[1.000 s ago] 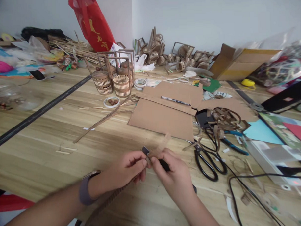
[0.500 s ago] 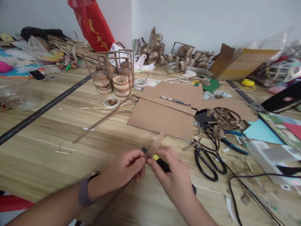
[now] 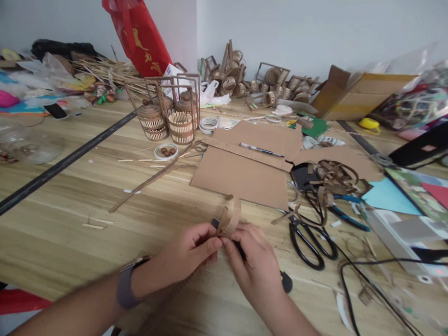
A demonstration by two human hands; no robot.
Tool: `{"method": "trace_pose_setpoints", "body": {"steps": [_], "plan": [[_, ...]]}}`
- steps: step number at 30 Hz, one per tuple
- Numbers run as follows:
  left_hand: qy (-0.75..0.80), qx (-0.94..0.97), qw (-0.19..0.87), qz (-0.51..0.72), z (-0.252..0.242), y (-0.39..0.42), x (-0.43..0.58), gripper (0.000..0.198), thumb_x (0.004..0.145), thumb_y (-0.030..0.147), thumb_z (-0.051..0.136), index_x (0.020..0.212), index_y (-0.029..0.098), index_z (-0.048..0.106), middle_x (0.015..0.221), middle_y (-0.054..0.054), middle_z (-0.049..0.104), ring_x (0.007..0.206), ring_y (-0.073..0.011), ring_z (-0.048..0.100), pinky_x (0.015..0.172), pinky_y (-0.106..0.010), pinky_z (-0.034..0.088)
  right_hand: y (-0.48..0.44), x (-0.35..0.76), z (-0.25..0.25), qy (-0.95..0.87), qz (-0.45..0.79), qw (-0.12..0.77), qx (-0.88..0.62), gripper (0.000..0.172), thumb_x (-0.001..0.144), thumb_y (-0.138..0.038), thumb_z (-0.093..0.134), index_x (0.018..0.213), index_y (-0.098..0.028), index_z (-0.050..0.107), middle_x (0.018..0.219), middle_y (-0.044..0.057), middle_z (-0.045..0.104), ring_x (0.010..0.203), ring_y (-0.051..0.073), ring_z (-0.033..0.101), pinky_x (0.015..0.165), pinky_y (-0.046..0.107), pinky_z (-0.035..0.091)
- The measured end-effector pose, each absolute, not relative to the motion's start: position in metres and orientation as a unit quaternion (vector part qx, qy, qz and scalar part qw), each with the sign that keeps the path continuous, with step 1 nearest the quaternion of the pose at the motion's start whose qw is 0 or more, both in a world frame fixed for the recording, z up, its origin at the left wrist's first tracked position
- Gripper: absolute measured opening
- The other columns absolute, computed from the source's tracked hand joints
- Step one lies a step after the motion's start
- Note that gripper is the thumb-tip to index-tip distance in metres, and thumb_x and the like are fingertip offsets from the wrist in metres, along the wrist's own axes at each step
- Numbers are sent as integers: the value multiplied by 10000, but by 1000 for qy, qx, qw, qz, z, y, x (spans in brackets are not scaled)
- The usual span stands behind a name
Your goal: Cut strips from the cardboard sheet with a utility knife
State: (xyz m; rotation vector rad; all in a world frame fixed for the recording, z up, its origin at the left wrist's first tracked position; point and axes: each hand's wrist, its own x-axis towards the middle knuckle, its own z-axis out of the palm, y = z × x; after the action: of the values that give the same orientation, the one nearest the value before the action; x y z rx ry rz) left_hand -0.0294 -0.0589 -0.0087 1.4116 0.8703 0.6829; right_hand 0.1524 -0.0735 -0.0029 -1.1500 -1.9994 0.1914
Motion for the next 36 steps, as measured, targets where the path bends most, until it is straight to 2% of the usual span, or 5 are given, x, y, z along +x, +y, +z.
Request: {"method": "trace_pose_setpoints", "body": {"steps": [9,22,29,33,36], "plan": [[375,629,613,295,-8,-60,-33,337,962,435,482,747,180,531,619,33,523,551,-100,459,524,-225,341,-77,150,-2,-769,104,413,-477,135,934,-265,580,810,-259,632,785,3,742,695,161,705,601,247,524],[356,655,602,286,-5,-58,-34,302,962,390,496,746,179,519,638,39,533,575,-88,471,533,-209,342,-70,156,-5,-616,428,460,-475,273,899,-453,638,765,-215,643,726,29,722,664,166,678,621,264,563],[359,658,592,297,-5,-59,-34,303,962,402,495,760,177,521,648,43,509,576,-88,447,522,-211,328,-71,155,0,-727,255,431,-470,133,910,-281,622,802,-240,688,796,16,721,768,157,696,671,235,542],[388,664,568,293,-5,-59,-33,353,954,447,500,740,169,540,643,32,511,595,-100,448,532,-227,314,-74,152,0,-752,190,433,-460,127,919,-218,599,830,-245,684,799,7,724,757,145,700,667,219,544],[394,642,595,280,-8,-59,-30,302,947,403,485,785,164,572,672,17,556,588,-108,479,530,-233,328,-75,149,0,-765,151,431,-454,152,914,-208,612,775,-244,665,777,7,715,753,150,699,650,222,543]]}}
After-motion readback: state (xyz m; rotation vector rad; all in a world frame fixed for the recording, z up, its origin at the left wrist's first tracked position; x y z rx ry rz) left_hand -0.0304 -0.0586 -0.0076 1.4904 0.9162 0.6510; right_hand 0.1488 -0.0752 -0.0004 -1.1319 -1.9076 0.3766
